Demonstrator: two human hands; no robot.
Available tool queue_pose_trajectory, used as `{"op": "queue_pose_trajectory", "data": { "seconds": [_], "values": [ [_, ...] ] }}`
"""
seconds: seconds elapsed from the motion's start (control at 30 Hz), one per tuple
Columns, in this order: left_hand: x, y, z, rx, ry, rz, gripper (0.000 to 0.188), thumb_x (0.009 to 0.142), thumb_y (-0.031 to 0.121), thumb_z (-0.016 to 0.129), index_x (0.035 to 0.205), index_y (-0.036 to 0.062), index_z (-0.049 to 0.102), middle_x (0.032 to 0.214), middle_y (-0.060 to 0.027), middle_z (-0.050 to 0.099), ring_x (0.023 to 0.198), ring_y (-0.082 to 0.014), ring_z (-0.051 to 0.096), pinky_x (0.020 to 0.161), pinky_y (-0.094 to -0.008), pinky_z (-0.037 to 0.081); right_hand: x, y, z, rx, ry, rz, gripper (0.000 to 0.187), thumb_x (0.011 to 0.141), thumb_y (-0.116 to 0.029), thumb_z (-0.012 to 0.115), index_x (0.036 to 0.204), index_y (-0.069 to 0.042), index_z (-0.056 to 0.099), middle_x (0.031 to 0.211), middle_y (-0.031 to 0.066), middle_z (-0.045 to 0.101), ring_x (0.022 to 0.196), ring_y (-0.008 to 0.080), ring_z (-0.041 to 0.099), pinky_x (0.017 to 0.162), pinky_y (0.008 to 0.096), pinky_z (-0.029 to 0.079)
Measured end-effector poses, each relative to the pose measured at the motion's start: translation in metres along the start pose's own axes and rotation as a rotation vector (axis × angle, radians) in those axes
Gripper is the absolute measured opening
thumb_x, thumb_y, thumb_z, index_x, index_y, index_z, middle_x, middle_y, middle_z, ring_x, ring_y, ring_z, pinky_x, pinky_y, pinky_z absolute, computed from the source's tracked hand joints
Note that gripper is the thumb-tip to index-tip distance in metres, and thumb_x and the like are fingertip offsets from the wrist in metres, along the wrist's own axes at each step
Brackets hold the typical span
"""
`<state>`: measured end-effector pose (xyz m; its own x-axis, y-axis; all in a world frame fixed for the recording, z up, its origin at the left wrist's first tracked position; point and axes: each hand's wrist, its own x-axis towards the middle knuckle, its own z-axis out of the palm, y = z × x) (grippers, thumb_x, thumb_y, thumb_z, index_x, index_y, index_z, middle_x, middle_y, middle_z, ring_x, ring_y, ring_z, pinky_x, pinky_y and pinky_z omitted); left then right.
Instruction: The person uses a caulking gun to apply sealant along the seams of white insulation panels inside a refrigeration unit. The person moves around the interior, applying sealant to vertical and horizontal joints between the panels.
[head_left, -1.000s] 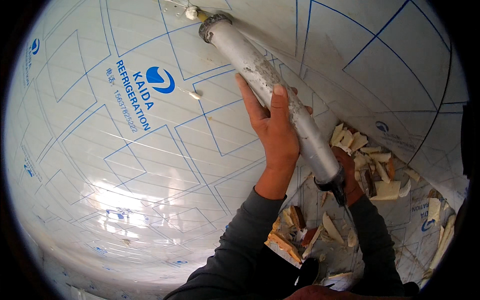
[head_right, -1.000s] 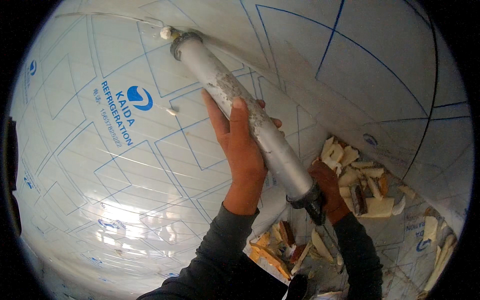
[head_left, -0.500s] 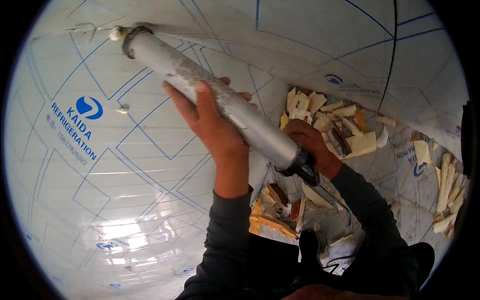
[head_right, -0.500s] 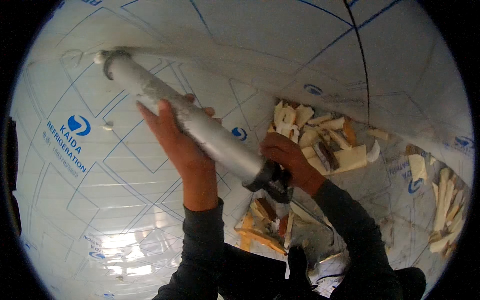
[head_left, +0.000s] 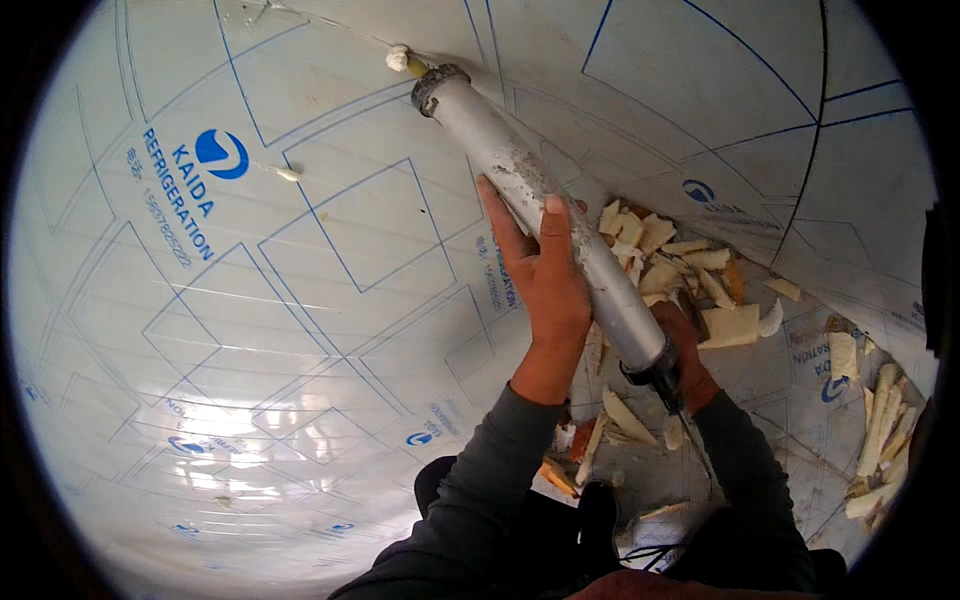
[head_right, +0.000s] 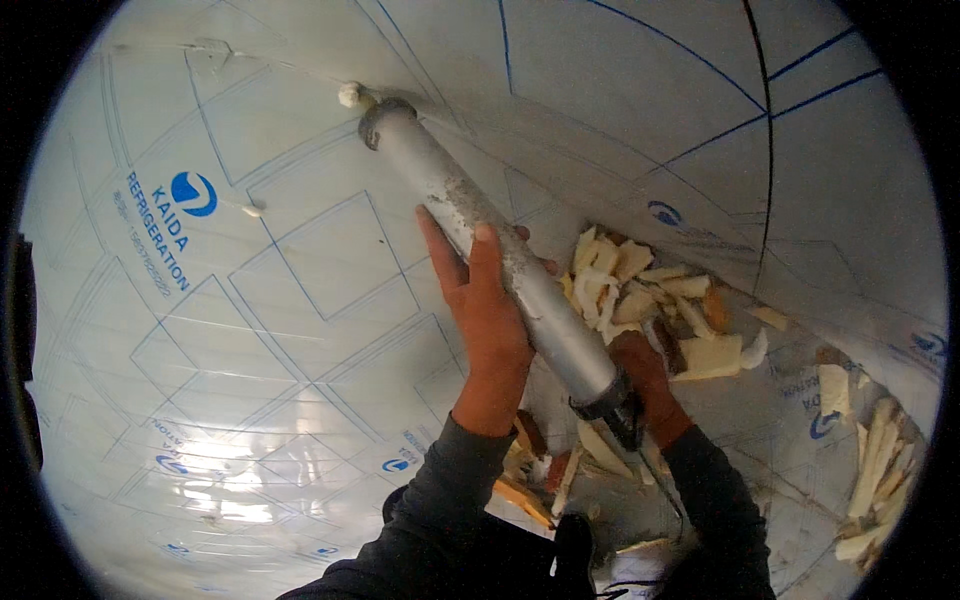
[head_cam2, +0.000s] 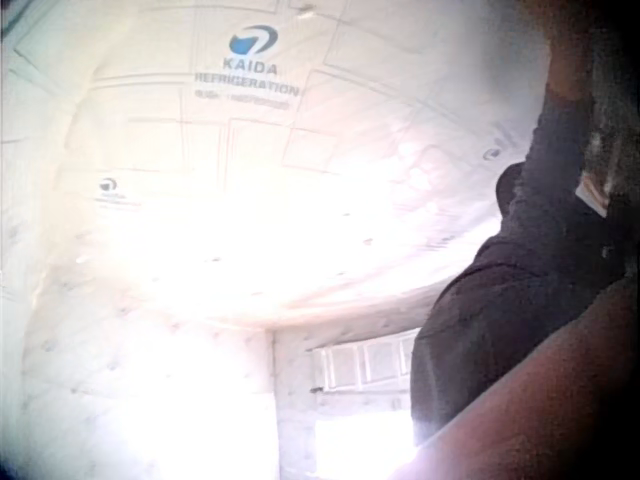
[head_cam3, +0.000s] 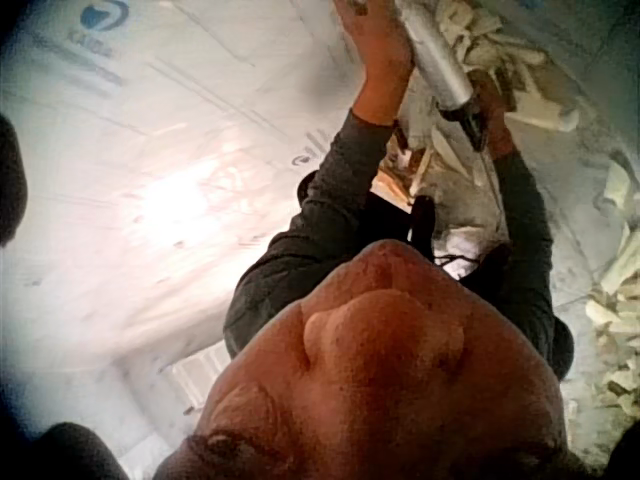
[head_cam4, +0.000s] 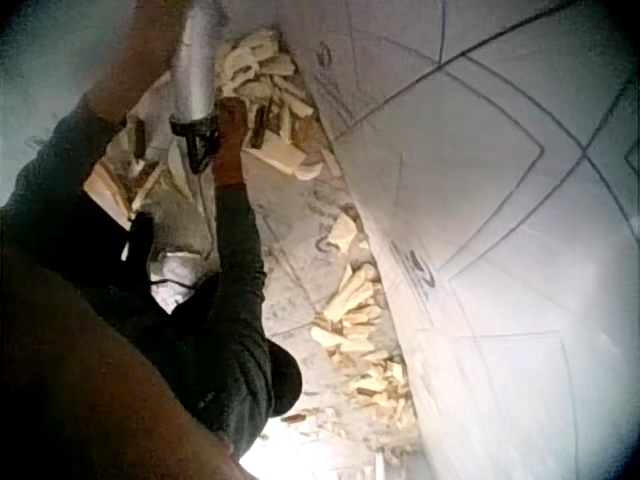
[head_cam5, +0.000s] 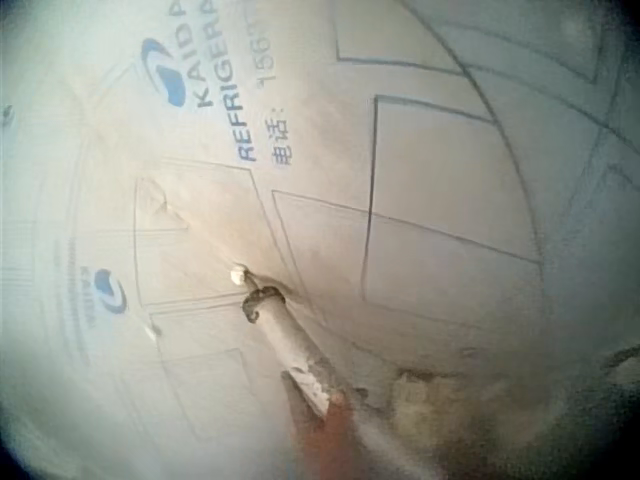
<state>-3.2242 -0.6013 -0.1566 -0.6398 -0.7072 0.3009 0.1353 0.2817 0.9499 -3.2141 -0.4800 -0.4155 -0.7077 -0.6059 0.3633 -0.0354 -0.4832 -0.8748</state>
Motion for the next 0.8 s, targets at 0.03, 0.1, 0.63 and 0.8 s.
{"op": "queue_pose_trajectory", "data": {
  "seconds": [0.03,0.1,0.63,0.8],
  "values": [
    [-0.003,-0.004,-0.003,0.003,0.003,0.0,0.091,0.103,0.033,0.063,0.167,0.017,0.001,0.142,-0.0238,0.043,0.107,-0.0304,0.062,0.07,-0.0428,0.064,-0.004,-0.005,0.006,0.007,0.018,-0.036,0.026,0.095,-0.021,0.067,0.112,-0.002,0.061,0.114,0.0135,0.059,0.104,0.0275,0.058,0.094,0.0398,0.047],
    [-0.011,-0.012,0.003,-0.024,-0.004,-0.024,0.09,0.103,0.033,0.062,0.167,0.0159,0.002,0.142,-0.0235,0.043,0.106,-0.0297,0.062,0.071,-0.0425,0.064,-0.017,-0.01,-0.006,0.08,0.07,0.052,0.024,0.096,-0.021,0.066,0.111,-0.003,0.061,0.113,0.0133,0.059,0.104,0.0271,0.058,0.094,0.0398,0.047],
    [-0.025,0.073,-0.006,-0.988,-0.036,-0.731,0.068,0.107,0.042,0.05,0.16,0.0089,0.022,0.117,-0.0191,0.064,0.091,-0.0255,0.067,0.073,-0.038,0.063,0.039,-0.403,0.008,-1.146,-0.524,0.18,0.056,0.063,-0.024,0.087,0.108,-0.005,0.061,0.109,0.0169,0.053,0.106,0.0409,0.054,0.108,0.0573,0.04],
    [-0.006,0.124,-0.026,-1.251,0.025,-1.091,0.053,0.104,0.049,0.056,0.134,0.0052,0.045,0.109,-0.0168,0.065,0.083,-0.0274,0.069,0.076,-0.0446,0.064,0.138,-0.507,0.088,-1.549,-0.816,0.28,0.046,0.068,-0.021,0.084,0.107,-0.008,0.063,0.106,0.0145,0.053,0.106,0.0358,0.055,0.109,0.0589,0.037]
  ]
}}
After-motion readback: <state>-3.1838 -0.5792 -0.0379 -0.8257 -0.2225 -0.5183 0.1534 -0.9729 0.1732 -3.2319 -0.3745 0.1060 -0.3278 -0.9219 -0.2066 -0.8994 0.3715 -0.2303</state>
